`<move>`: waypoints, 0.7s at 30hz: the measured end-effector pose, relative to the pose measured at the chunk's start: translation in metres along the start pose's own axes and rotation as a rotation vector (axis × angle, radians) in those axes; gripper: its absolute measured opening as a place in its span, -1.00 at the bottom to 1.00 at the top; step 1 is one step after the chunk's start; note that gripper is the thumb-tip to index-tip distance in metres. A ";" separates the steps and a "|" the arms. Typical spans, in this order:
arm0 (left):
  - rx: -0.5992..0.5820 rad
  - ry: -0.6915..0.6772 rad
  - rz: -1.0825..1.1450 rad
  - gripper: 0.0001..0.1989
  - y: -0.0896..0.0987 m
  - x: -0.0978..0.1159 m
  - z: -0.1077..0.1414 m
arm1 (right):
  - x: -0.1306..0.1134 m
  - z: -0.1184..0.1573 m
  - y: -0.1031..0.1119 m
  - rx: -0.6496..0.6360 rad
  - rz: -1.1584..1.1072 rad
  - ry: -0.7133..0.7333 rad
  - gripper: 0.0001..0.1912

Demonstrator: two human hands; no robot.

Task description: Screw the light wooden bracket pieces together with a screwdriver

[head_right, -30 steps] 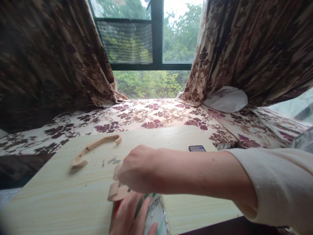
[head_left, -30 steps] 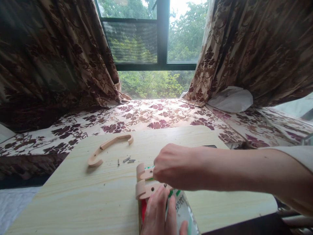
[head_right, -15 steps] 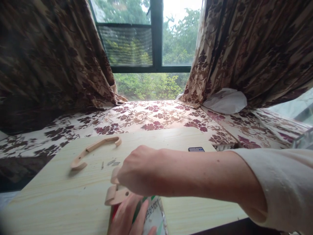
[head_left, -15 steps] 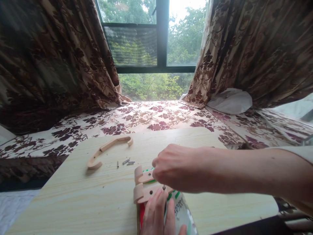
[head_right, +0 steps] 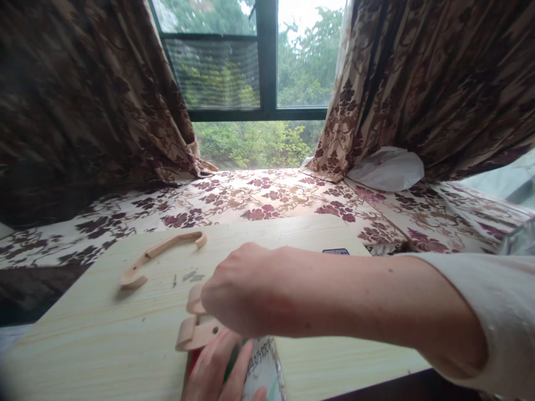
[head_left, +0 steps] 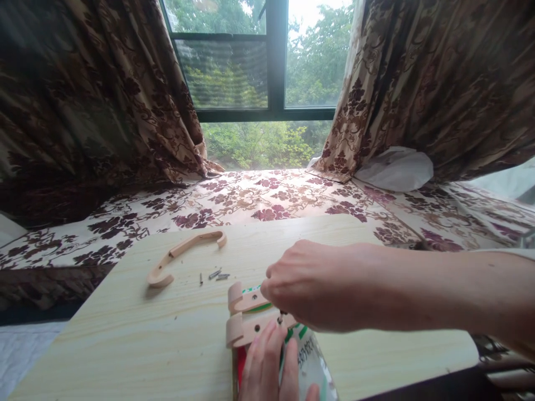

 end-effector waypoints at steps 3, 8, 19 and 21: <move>-0.006 0.014 0.011 -0.75 0.001 0.004 -0.003 | -0.001 0.000 -0.005 0.051 -0.046 0.092 -0.85; 0.001 0.023 0.033 -0.74 0.000 0.003 -0.004 | 0.003 -0.012 -0.009 -0.004 0.084 -0.077 -0.87; -0.203 -0.283 -0.086 -0.69 0.013 -0.008 -0.008 | 0.008 0.004 -0.005 -0.090 0.112 -0.061 -0.85; -0.261 -0.349 -0.127 -0.65 0.016 -0.014 -0.011 | 0.008 0.005 -0.009 -0.126 0.122 -0.105 -0.86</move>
Point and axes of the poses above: each hand's wrist, its own z-axis away from the middle knuckle, its own y-axis out of the back of the hand, x = y × z, the point moved 3 cm from there along -z, towards the middle knuckle, and after that the axes turned 6 degrees about x, right-handed, at the moved point
